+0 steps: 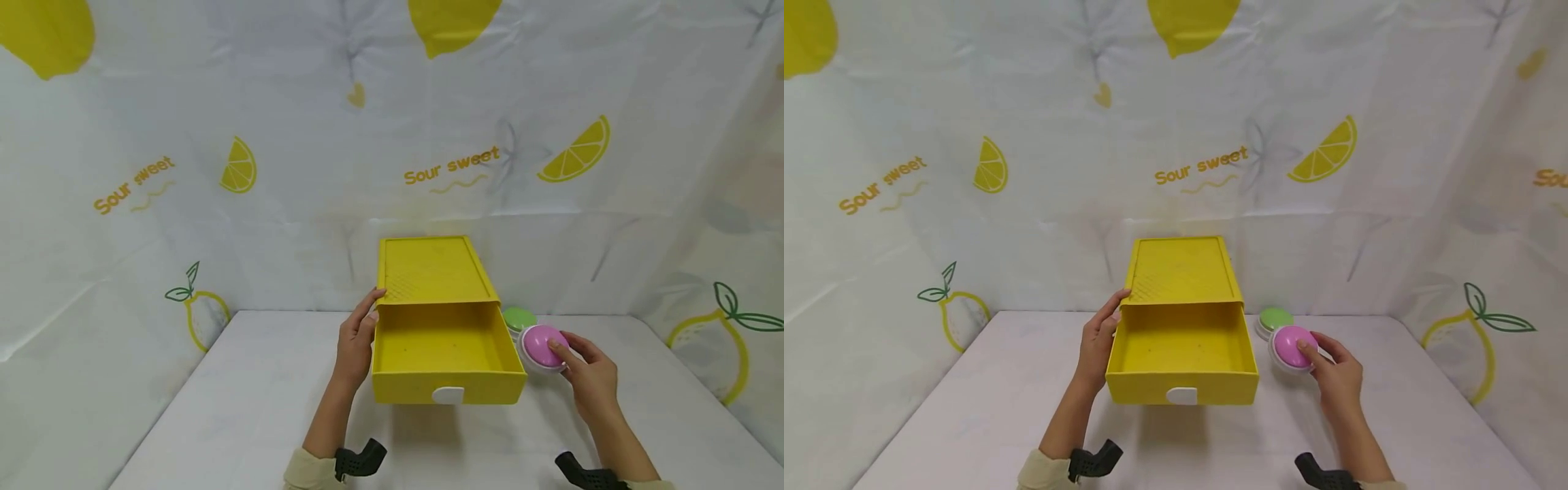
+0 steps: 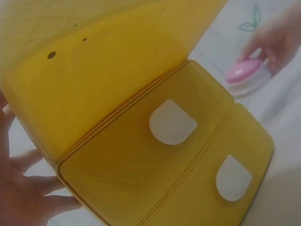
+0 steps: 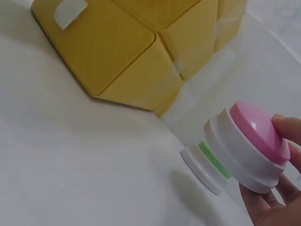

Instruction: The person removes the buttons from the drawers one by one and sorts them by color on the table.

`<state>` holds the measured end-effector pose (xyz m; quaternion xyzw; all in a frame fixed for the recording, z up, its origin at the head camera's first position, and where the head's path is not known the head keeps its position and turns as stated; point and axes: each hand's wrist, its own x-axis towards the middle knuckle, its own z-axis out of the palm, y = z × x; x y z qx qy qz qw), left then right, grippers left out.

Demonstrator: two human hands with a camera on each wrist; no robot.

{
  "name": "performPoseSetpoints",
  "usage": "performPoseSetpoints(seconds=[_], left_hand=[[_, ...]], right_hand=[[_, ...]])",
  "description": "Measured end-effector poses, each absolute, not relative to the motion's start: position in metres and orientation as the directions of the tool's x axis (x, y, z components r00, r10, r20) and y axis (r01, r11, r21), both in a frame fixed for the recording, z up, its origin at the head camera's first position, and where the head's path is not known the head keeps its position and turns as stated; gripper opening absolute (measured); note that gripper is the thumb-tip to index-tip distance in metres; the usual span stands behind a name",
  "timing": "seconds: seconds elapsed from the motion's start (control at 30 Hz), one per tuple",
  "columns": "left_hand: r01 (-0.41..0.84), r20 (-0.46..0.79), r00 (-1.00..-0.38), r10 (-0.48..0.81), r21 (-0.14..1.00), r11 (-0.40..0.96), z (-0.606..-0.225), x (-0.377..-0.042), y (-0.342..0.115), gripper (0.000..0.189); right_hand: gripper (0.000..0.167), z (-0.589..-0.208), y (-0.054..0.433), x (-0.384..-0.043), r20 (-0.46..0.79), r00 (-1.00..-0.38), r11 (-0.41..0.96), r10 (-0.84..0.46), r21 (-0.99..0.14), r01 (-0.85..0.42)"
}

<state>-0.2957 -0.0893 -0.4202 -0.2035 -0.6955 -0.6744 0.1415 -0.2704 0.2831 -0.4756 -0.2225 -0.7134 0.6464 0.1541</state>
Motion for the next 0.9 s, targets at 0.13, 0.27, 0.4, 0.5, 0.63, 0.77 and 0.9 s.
performPoseSetpoints(seconds=[0.13, 0.27, 0.4, 0.5, 0.63, 0.77, 0.9], left_hand=[[0.474, 0.471, -0.878, 0.082, 0.881, 0.006, -0.42, -0.295, -0.09, 0.042], [0.475, 0.473, -0.877, 0.086, 0.88, 0.002, -0.42, -0.296, -0.09, 0.042], [0.469, 0.467, -0.88, 0.088, 0.883, 0.0, -0.421, -0.295, -0.089, 0.042], [0.47, 0.468, -0.879, 0.089, 0.883, -0.004, -0.421, -0.296, -0.089, 0.042], [0.474, 0.474, -0.876, 0.093, 0.88, -0.021, -0.421, -0.296, -0.088, 0.042], [0.471, 0.471, -0.877, 0.092, 0.882, -0.025, -0.422, -0.297, -0.088, 0.042], [0.478, 0.478, -0.873, 0.096, 0.878, -0.024, -0.422, -0.297, -0.088, 0.042]], right_hand=[[0.072, -0.488, 0.282, -0.272, -0.059, -0.843, 0.236, 0.535, -0.947, 0.217], [0.072, -0.5, 0.282, -0.272, -0.063, -0.839, 0.283, 0.54, -0.926, 0.252], [0.07, -0.509, 0.28, -0.272, -0.012, -0.833, 0.32, 0.554, -0.92, 0.226], [0.069, -0.512, 0.279, -0.271, 0.049, -0.826, 0.372, 0.562, -0.906, 0.2], [0.069, -0.514, 0.278, -0.27, 0.097, -0.816, 0.427, 0.569, -0.883, 0.193], [0.07, -0.515, 0.278, -0.271, 0.118, -0.816, 0.455, 0.566, -0.87, 0.19], [0.069, -0.518, 0.277, -0.272, 0.144, -0.811, 0.485, 0.567, -0.854, 0.187]])
